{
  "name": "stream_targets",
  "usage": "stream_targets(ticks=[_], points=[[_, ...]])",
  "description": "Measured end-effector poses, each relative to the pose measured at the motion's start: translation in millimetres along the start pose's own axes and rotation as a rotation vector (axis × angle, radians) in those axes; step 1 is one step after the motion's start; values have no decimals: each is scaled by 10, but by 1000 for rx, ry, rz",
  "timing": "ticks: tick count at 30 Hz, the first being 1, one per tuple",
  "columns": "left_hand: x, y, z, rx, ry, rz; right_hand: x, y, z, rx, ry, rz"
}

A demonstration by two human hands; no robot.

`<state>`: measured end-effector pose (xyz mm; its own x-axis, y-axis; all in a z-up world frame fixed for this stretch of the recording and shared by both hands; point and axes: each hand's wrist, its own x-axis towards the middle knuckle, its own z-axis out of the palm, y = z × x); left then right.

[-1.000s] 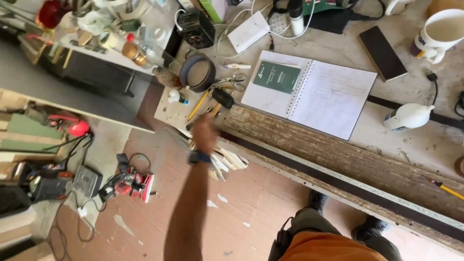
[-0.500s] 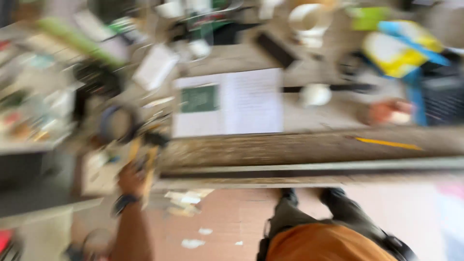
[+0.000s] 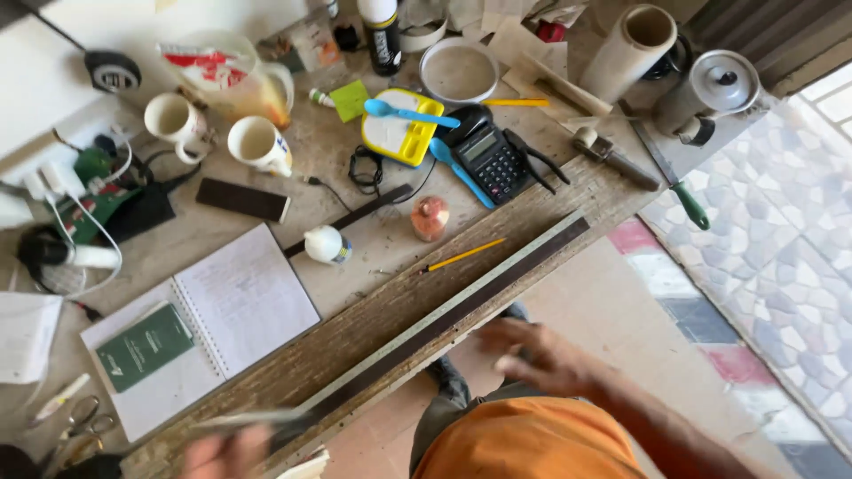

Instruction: Smoothing the edges of a long wooden strip using a hand file on a workbench.

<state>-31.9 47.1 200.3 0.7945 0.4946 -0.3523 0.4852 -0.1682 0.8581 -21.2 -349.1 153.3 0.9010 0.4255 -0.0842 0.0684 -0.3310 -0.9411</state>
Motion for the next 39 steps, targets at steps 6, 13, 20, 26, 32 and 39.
stream_targets(ticks=[6,13,20,26,32,39], points=[[-748,586,1876,-215,-561,-13,-47,-308,-219,511,-210,-123],[-943,906,3102,268,-901,603,-980,125,-1222,888,130,-33],[-646,476,4335,734,-657,1098,-1752,1002,-1444,974,541,82],[-472,43,4703,1057,-485,1323,-1818,1563,-1408,1016,843,115],[-386,-135,4733,1145,-427,1342,-1489,1405,-1758,797,647,163],[-395,-150,4761,1116,-373,1378,-1247,1516,-1802,676,705,409]])
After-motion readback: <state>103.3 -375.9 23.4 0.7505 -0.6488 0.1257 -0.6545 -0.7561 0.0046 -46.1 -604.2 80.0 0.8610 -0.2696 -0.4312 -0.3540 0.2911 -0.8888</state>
